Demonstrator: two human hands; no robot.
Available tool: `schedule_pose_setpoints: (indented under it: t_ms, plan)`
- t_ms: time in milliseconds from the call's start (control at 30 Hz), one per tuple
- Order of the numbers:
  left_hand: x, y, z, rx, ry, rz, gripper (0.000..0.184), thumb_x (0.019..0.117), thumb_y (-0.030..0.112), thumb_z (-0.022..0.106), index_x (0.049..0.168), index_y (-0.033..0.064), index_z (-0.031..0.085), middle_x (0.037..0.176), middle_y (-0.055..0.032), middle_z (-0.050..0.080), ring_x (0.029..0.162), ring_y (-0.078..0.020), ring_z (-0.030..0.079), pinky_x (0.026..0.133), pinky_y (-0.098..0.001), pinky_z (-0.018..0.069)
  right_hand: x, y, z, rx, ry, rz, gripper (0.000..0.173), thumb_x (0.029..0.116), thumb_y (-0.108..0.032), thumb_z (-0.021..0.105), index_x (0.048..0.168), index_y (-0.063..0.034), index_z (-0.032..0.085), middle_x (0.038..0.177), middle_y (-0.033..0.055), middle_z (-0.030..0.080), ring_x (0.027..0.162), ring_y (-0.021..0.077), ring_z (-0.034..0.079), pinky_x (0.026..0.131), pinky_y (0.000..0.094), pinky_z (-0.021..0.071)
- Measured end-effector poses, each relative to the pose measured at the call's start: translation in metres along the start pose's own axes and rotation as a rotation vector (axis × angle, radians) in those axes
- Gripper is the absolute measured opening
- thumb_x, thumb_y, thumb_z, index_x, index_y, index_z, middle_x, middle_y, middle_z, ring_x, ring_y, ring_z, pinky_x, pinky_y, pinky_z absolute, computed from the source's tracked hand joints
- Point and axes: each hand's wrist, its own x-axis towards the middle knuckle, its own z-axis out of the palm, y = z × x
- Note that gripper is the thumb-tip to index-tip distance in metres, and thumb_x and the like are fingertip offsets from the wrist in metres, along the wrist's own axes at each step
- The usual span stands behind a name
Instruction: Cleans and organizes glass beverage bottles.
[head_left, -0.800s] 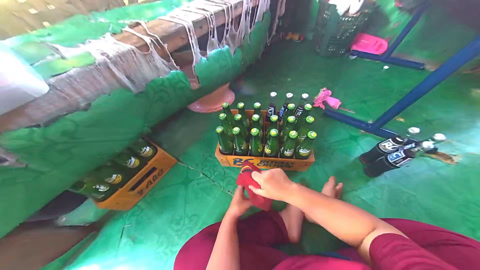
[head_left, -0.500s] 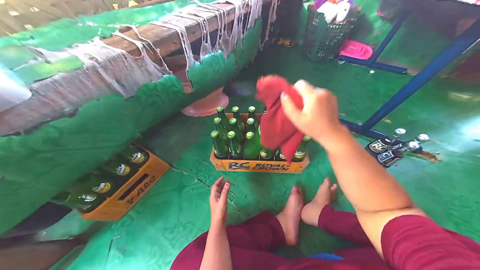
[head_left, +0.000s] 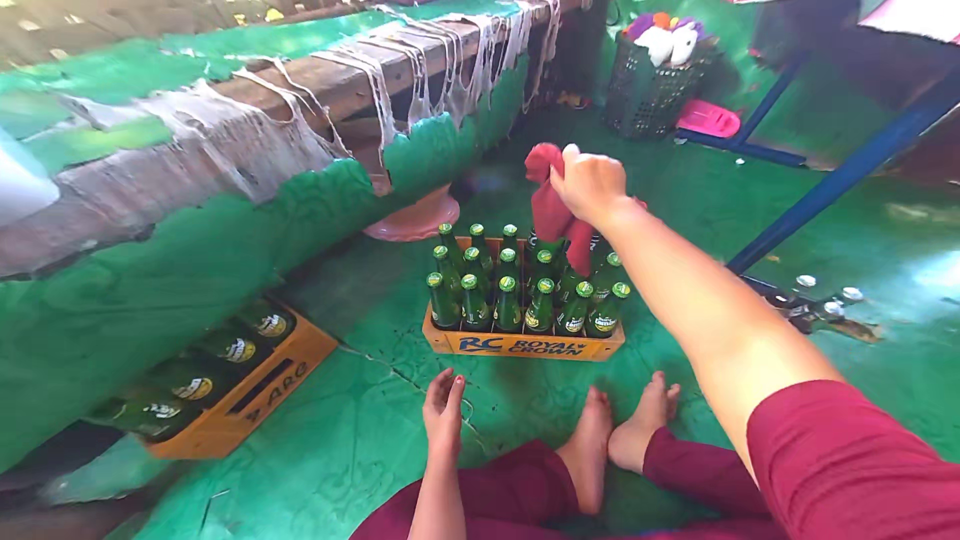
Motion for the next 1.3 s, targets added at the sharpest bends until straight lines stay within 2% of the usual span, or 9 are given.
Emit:
schedule_pose_setpoints:
  t_ms: [467, 567, 667, 833, 933, 1000, 1067, 1200, 1300]
  plan:
    - [0.004, -0.006, 0.005, 0.086, -0.044, -0.019, 0.044, 0.0999, 0.017, 0.056, 0.134, -0.0102, 0.052, 0.114, -0.0182, 0.066, 0.100, -0.0141, 0.064, 0.087, -0.0294, 0.0517, 0.006, 0.022, 0.082, 0.018, -0.427, 0.115, 0.054, 0.1124, -0.042, 0.029, 0.144, -0.0060, 0.053, 0.134, 0.0255, 0.062, 0.127, 0.0457, 0.058, 0.098, 0.0677, 0.0451]
    - [0.002, -0.006, 0.003, 0.073, -0.037, -0.031, 0.041, 0.1010, 0.014, 0.056, 0.133, -0.0108, 0.052, 0.113, -0.0172, 0.066, 0.098, -0.0121, 0.064, 0.084, -0.0270, 0.0511, 0.004, 0.038, 0.069, 0.433, -0.240, 0.213, 0.055, 0.1125, -0.038, 0.028, 0.145, -0.0004, 0.052, 0.139, 0.0290, 0.058, 0.133, 0.0468, 0.053, 0.105, 0.0688, 0.0390]
    - [0.002, -0.005, 0.004, 0.083, -0.049, -0.034, 0.042, 0.1010, 0.014, 0.056, 0.134, -0.0109, 0.051, 0.114, -0.0183, 0.065, 0.099, -0.0129, 0.064, 0.084, -0.0275, 0.0509, -0.003, 0.055, 0.041, 1.009, 0.089, 0.264, 0.048, 0.1101, -0.028, 0.035, 0.142, 0.0053, 0.051, 0.139, 0.0260, 0.057, 0.132, 0.0341, 0.054, 0.110, 0.0529, 0.0420]
    - [-0.002, -0.005, 0.007, 0.096, -0.051, -0.040, 0.044, 0.0993, 0.015, 0.058, 0.134, -0.0104, 0.051, 0.114, -0.0175, 0.065, 0.099, -0.0129, 0.064, 0.086, -0.0287, 0.0515, -0.059, 0.077, -0.011, 1.613, 0.463, 0.137, 0.046, 0.1005, -0.010, 0.035, 0.146, -0.0054, 0.038, 0.127, 0.0103, 0.059, 0.112, 0.0193, 0.063, 0.094, 0.0408, 0.0558]
    - [-0.006, -0.003, 0.007, 0.097, -0.038, -0.027, 0.043, 0.0985, 0.013, 0.059, 0.134, -0.0113, 0.051, 0.112, -0.0168, 0.065, 0.096, -0.0107, 0.063, 0.084, -0.0263, 0.0513, -0.101, 0.088, -0.008, 1.412, 0.767, 0.025, 0.074, 0.0883, -0.002, 0.044, 0.159, -0.0023, 0.020, 0.152, 0.0140, 0.040, 0.128, 0.0178, 0.054, 0.101, 0.0353, 0.0524]
    - [-0.007, -0.004, 0.006, 0.087, -0.037, -0.014, 0.046, 0.0973, 0.013, 0.059, 0.135, -0.0121, 0.049, 0.114, -0.0174, 0.064, 0.097, -0.0116, 0.063, 0.085, -0.0271, 0.0515, -0.130, 0.083, 0.016, 1.240, 0.869, 0.028, 0.069, 0.0939, -0.007, 0.043, 0.159, 0.0004, 0.019, 0.156, 0.0149, 0.036, 0.134, 0.0155, 0.049, 0.107, 0.0334, 0.0472]
    - [-0.008, -0.005, 0.008, 0.083, -0.032, -0.006, 0.046, 0.0970, 0.013, 0.059, 0.134, -0.0122, 0.049, 0.114, -0.0164, 0.064, 0.097, -0.0101, 0.063, 0.084, -0.0260, 0.0514, -0.153, 0.070, 0.059, 1.056, 0.784, 0.079, 0.062, 0.1016, -0.017, 0.041, 0.158, -0.0002, 0.021, 0.160, 0.0157, 0.033, 0.141, 0.0158, 0.043, 0.113, 0.0353, 0.0416]
    - [-0.007, -0.008, 0.009, 0.093, -0.026, -0.030, 0.044, 0.0989, 0.013, 0.058, 0.134, -0.0122, 0.050, 0.115, -0.0182, 0.063, 0.098, -0.0115, 0.063, 0.085, -0.0271, 0.0515, -0.156, 0.047, 0.147, 0.725, 0.373, -0.015, 0.061, 0.1012, -0.024, 0.048, 0.150, 0.0113, 0.038, 0.154, 0.0322, 0.041, 0.145, 0.0443, 0.040, 0.119, 0.0593, 0.0314]
    - [-0.006, -0.009, 0.008, 0.113, -0.024, -0.049, 0.043, 0.0997, 0.013, 0.058, 0.134, -0.0115, 0.050, 0.117, -0.0191, 0.063, 0.100, -0.0135, 0.063, 0.086, -0.0289, 0.0509, -0.143, 0.038, 0.179, 0.858, 0.395, 0.016, 0.052, 0.0978, -0.013, 0.058, 0.143, 0.0120, 0.048, 0.150, 0.0310, 0.046, 0.142, 0.0428, 0.044, 0.116, 0.0540, 0.0378]
